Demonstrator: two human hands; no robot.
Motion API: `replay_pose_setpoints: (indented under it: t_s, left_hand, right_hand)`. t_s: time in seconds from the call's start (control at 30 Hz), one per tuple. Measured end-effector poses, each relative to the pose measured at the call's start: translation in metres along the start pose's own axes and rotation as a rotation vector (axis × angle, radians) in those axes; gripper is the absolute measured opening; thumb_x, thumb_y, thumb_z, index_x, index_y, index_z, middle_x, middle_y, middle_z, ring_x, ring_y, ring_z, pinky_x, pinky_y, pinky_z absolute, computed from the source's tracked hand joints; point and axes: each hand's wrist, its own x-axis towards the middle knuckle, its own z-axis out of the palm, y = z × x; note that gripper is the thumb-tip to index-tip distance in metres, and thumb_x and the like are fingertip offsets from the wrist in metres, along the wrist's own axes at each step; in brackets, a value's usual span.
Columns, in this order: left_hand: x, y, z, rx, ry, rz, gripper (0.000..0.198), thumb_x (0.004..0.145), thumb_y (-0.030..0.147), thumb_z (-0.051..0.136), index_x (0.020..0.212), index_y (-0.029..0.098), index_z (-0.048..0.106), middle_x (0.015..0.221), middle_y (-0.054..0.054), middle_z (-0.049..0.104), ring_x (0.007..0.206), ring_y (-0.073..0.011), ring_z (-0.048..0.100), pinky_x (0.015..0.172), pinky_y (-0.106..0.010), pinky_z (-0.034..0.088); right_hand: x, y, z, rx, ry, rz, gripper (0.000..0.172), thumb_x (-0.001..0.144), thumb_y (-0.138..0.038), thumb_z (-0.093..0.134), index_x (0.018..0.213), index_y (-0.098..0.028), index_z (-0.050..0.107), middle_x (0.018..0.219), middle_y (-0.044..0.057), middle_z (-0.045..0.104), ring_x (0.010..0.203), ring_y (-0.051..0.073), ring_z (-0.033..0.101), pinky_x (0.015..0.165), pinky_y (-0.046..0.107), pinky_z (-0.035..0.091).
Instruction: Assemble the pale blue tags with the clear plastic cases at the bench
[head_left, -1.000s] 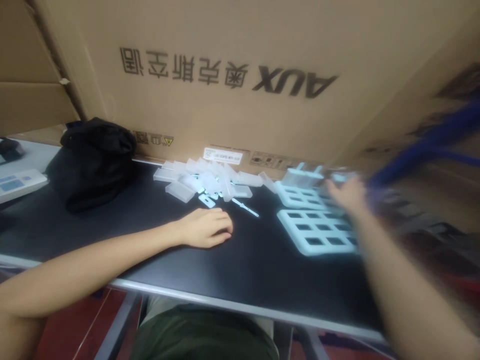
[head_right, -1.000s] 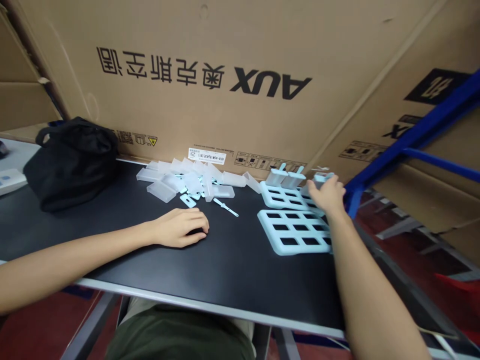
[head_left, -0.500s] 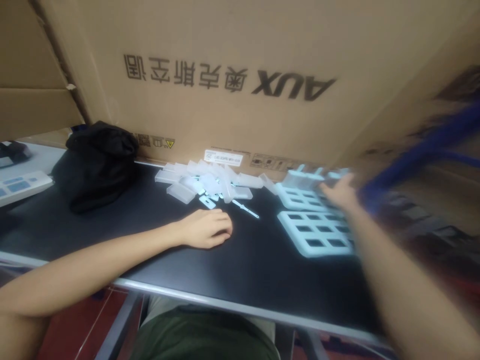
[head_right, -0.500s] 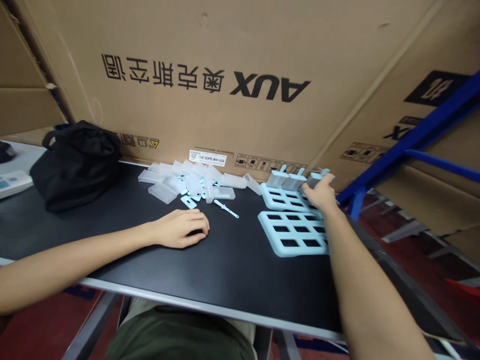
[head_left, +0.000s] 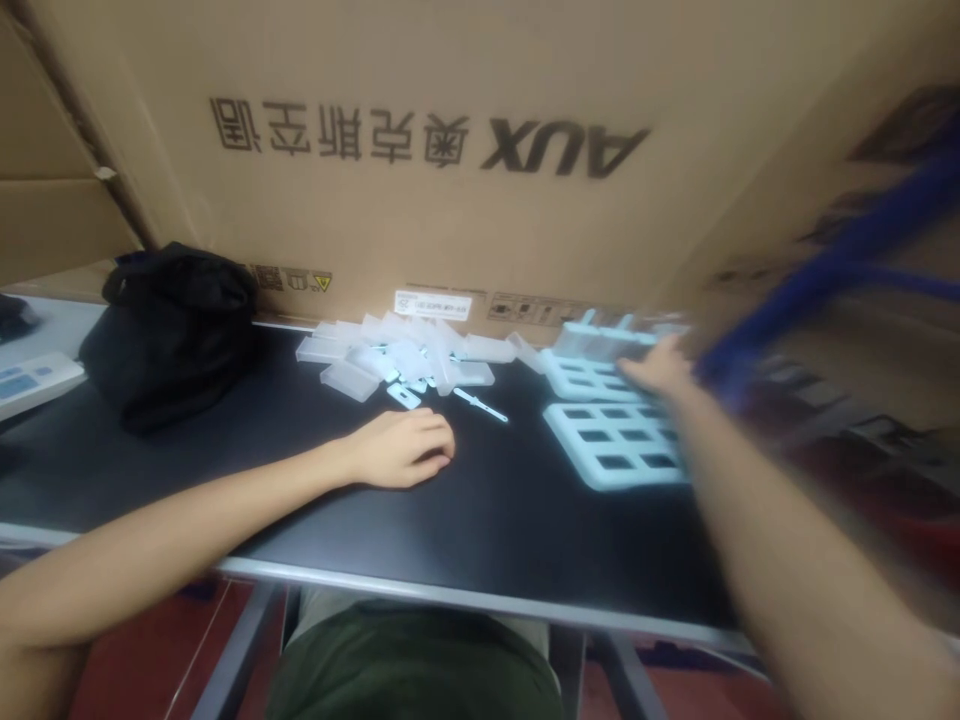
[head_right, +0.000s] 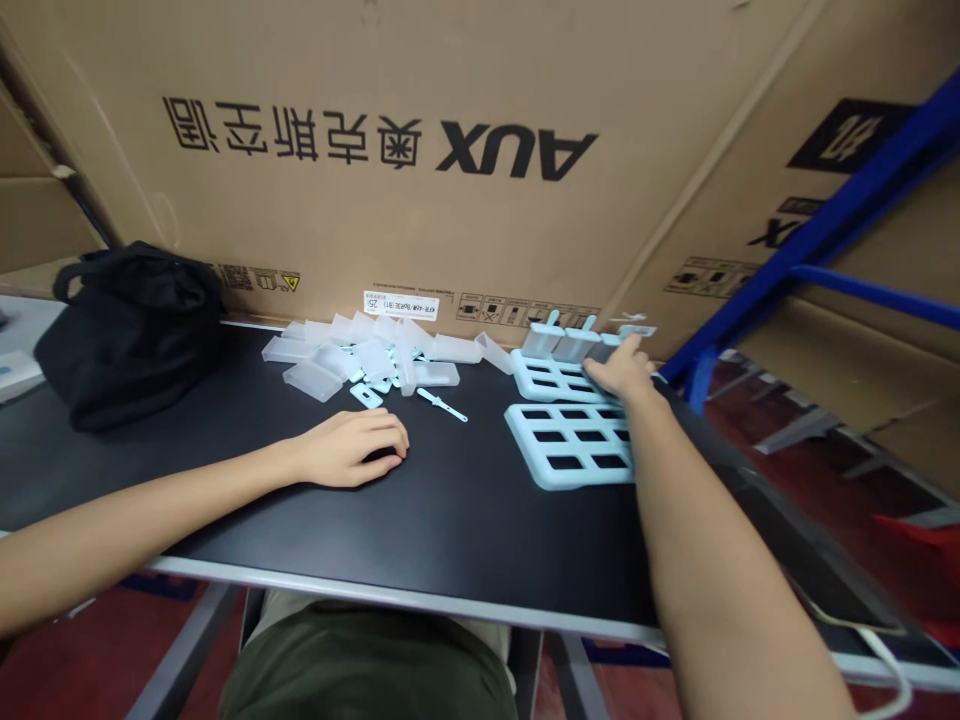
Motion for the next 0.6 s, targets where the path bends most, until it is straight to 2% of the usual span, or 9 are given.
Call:
replay_pose_setpoints:
  t_s: [0.1,0.2,0.33,0.4,0.47,0.53,0.6]
  left_hand:
    - [-0.001,-0.001,0.001,0.001,0.005,0.008,0.015,0.105,0.029,0.051,0.106,0.023,0.065,0.114,-0.004,0.071,0.107,-0.0186,0.067,0.105,-0.033,0.053]
    - [-0.002,-0.001,0.002,0.018,0.01,0.005,0.015,0.105,0.029,0.051,0.106,0.023,0.065,0.114,-0.004,0.071,0.107,-0.0184,0.067,0.105,-0.034,0.052]
    - [-0.002,0.0,0.002,0.051,0.03,-0.002,0.014,0.104,0.029,0.051,0.105,0.022,0.064,0.112,-0.005,0.071,0.105,-0.0199,0.066,0.1,-0.034,0.053]
    - [-0.001,0.001,0.002,0.076,0.041,-0.012,0.014,0.103,0.028,0.052,0.105,0.022,0.064,0.112,-0.006,0.07,0.105,-0.0215,0.065,0.099,-0.036,0.053]
    - [0.001,0.002,0.001,0.102,0.051,-0.03,0.014,0.101,0.028,0.053,0.106,0.021,0.065,0.117,-0.008,0.07,0.107,-0.0239,0.064,0.1,-0.04,0.053]
    - [0.002,0.003,0.001,0.121,0.059,-0.055,0.016,0.101,0.03,0.054,0.108,0.021,0.065,0.125,-0.01,0.068,0.114,-0.0268,0.063,0.102,-0.044,0.052]
    - [0.003,0.004,0.001,0.133,0.058,-0.086,0.019,0.101,0.032,0.054,0.111,0.021,0.065,0.132,-0.011,0.067,0.121,-0.029,0.061,0.103,-0.046,0.051]
  right_hand:
    - [0.003,-0.004,-0.003,-0.018,-0.004,-0.004,0.101,0.091,-0.051,0.055,0.16,0.011,0.014,0.139,0.043,0.047,0.125,0.04,0.05,0.092,0.045,0.036]
    - [-0.002,-0.01,-0.011,-0.051,0.013,-0.002,0.099,0.088,-0.048,0.061,0.16,0.008,0.022,0.14,0.043,0.048,0.128,0.041,0.05,0.092,0.047,0.037]
    - [-0.026,-0.013,-0.024,-0.121,0.111,-0.063,0.095,0.084,-0.044,0.066,0.157,0.005,0.03,0.148,0.046,0.038,0.137,0.049,0.039,0.096,0.055,0.036]
    - [-0.043,-0.015,-0.027,-0.157,0.217,-0.162,0.082,0.089,-0.044,0.059,0.151,0.005,0.038,0.146,0.045,0.04,0.136,0.05,0.04,0.096,0.055,0.038]
    - [-0.057,-0.022,-0.025,-0.18,0.293,-0.33,0.066,0.095,-0.045,0.048,0.14,0.004,0.05,0.135,0.043,0.05,0.129,0.049,0.047,0.096,0.056,0.042]
    - [-0.065,-0.036,-0.019,-0.178,0.276,-0.522,0.056,0.098,-0.043,0.043,0.131,0.0,0.058,0.126,0.035,0.06,0.123,0.044,0.055,0.1,0.054,0.045]
    - [-0.068,-0.057,-0.01,-0.167,0.185,-0.68,0.052,0.096,-0.041,0.048,0.133,-0.006,0.058,0.126,0.027,0.065,0.122,0.038,0.058,0.105,0.048,0.046]
